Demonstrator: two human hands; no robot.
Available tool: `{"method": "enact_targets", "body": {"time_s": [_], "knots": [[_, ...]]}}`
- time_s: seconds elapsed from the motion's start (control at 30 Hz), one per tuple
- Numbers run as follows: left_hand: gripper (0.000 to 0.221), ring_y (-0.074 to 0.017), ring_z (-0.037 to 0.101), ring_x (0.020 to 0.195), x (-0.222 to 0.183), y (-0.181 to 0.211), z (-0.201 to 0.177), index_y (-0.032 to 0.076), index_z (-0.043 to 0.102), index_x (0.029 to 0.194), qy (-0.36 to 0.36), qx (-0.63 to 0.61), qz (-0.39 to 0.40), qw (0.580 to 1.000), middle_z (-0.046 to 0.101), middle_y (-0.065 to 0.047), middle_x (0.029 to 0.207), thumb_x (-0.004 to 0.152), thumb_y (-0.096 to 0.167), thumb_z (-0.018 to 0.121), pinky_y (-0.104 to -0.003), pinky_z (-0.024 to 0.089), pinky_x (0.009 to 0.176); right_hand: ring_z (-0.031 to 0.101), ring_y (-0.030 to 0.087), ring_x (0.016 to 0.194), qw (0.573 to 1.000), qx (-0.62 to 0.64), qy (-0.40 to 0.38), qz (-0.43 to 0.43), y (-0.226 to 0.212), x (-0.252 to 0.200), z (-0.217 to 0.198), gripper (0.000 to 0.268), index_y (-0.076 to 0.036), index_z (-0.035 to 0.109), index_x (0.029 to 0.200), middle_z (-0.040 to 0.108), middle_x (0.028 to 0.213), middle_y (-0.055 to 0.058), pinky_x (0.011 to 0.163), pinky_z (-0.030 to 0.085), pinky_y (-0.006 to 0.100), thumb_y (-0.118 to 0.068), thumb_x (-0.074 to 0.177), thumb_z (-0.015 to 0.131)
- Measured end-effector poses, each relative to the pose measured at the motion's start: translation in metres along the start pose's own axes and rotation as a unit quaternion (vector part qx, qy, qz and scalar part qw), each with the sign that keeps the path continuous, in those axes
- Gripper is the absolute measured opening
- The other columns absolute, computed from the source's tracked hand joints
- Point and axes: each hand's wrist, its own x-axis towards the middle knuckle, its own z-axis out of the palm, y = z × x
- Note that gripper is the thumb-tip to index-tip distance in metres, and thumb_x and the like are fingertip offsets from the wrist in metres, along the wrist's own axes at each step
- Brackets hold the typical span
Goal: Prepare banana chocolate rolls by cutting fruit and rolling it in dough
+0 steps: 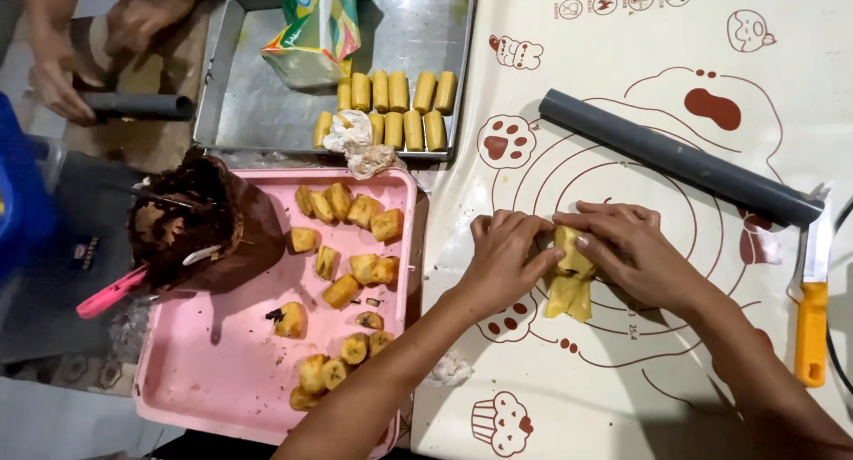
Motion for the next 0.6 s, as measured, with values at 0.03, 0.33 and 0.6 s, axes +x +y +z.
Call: {"method": "enact_targets", "body": {"time_s": [0.03,0.33,0.6], "knots": [[0.038,-0.0267,0.053,0.114,0.001,0.000,0.001,0.006,0.061,0.127,0.004,-0.007,-0.001,1.000,0.064,-0.010,0.105,0.100,0.032,0.059,-0.059,0.022,0.109,0.046,0.030,0.145,1.000,0.001,-0.005,-0.001,-0.002,0.000,-0.002,0.046,-0.020,0.060,0.143,0.067,0.139,0.012,0.118,0.014,0.059,-0.036,0.102,0.049],[0.042,-0.0290,0.058,0.111,0.004,0.007,-0.003,0.006,0.057,0.131,0.004,-0.032,-0.010,0.999,0.068,-0.013,0.106,0.099,0.032,0.062,-0.062,0.024,0.107,0.054,0.031,0.133,0.988,-0.077,0.125,-0.042,0.012,-0.010,0.008,0.058,-0.027,0.052,0.153,0.065,0.141,0.006,0.109,0.027,0.059,-0.038,0.097,0.057],[0.040,-0.0281,0.057,0.108,-0.022,0.030,-0.002,0.005,0.063,0.125,0.109,0.172,0.145,0.968,0.061,-0.013,0.111,0.089,0.018,0.075,-0.052,0.038,0.104,0.051,0.034,0.136,0.847,-0.452,0.276,0.058,0.070,-0.023,-0.047,0.057,-0.001,0.056,0.157,0.056,0.155,0.021,0.107,0.027,0.049,-0.026,0.106,0.056]]}}
